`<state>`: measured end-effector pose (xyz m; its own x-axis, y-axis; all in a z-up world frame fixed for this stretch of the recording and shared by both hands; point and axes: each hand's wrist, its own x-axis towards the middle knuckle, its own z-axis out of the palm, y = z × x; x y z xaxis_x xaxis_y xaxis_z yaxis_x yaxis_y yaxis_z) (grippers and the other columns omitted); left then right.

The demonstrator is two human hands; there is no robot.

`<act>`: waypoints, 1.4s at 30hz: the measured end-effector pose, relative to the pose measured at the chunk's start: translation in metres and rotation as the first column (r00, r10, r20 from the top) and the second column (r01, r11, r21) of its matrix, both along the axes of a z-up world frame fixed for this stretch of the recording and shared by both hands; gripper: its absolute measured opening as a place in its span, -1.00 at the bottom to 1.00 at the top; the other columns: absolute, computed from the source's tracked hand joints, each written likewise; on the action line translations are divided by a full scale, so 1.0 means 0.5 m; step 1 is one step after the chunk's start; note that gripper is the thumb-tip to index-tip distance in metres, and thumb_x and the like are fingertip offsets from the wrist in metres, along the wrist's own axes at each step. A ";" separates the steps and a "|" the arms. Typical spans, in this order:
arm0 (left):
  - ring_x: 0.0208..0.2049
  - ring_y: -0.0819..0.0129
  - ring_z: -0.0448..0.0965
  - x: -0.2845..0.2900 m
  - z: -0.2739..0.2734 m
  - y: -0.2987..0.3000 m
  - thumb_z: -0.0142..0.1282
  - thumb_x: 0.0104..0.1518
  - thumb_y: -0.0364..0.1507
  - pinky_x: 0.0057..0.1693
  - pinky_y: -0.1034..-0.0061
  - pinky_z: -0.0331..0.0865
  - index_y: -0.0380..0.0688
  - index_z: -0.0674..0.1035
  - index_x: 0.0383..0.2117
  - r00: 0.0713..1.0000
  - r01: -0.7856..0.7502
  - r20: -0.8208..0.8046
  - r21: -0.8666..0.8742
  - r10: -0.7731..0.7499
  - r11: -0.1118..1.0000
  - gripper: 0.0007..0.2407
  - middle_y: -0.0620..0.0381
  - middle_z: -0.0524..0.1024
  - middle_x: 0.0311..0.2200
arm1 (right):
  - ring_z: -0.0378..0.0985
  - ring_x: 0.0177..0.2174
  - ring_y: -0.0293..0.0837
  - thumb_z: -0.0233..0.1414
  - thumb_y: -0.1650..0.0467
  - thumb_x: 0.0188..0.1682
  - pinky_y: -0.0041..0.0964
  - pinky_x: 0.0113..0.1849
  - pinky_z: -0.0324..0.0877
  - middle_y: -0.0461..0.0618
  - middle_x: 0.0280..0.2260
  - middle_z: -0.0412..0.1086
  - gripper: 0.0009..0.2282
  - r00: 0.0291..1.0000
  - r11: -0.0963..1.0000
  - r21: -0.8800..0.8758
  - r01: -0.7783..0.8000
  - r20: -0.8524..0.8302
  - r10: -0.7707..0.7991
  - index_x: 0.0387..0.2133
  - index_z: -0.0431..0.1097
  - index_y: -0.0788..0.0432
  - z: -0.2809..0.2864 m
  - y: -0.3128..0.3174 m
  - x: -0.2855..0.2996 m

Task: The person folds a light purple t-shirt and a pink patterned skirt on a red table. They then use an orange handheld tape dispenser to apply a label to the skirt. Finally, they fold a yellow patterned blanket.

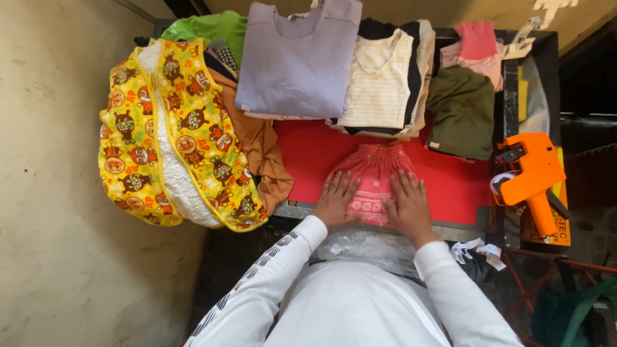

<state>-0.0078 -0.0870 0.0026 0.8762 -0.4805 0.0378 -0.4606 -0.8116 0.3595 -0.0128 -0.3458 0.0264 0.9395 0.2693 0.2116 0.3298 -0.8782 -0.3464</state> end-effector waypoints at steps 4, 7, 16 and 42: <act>0.48 -0.07 -0.13 -0.021 -0.018 -0.010 -0.12 -0.15 0.38 0.48 -0.07 -0.33 0.12 0.12 0.43 0.996 0.048 0.079 0.051 -0.052 0.998 -0.03 -0.02 0.03 0.45 | 0.05 0.36 0.11 0.17 -0.03 -0.34 0.14 0.36 -0.23 0.03 0.34 0.17 -0.15 0.995 0.989 -0.117 -0.095 -0.003 0.096 0.31 0.23 -0.05 0.008 -0.029 -0.051; 0.47 -0.06 -0.12 0.000 -0.045 -0.042 0.03 -0.08 0.24 0.46 -0.12 -0.30 0.21 0.08 0.45 0.998 -0.024 0.067 0.075 0.019 0.997 -0.10 0.04 -0.02 0.47 | 0.05 0.36 0.03 0.14 0.06 -0.22 0.20 0.35 -0.16 -0.16 0.35 0.13 -0.25 0.995 0.968 -0.238 -0.074 -0.079 0.057 0.35 0.12 -0.27 -0.020 -0.068 -0.044; 0.46 -0.08 -0.12 0.011 -0.041 -0.083 0.16 -0.04 0.13 0.44 -0.17 -0.22 0.18 0.08 0.45 0.994 -0.111 -0.019 0.040 0.112 0.993 -0.12 0.03 -0.04 0.47 | 0.47 0.02 0.21 -0.07 0.41 0.09 0.05 0.02 0.32 0.12 0.02 0.45 -0.68 0.933 0.997 0.063 -0.048 0.360 0.022 0.09 0.46 0.07 0.082 -0.183 -0.038; 0.12 0.43 0.48 0.031 0.210 -0.112 0.05 0.21 -0.14 0.22 0.55 0.32 -0.02 0.56 0.11 0.712 -0.573 -0.699 -0.637 -0.073 0.516 -0.60 0.18 0.55 0.08 | 0.38 0.08 0.07 0.06 0.58 -0.14 -0.03 0.15 0.25 0.16 0.09 0.33 -0.48 0.924 0.937 0.330 0.115 -0.381 0.021 0.18 0.27 0.20 0.399 -0.241 -0.034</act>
<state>0.0077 -0.1429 0.1078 0.9140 -0.2795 -0.2939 0.2833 -0.0788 0.9558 -0.0298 -0.4665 0.2261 0.9764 0.1978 -0.0866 0.0773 -0.6948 -0.7150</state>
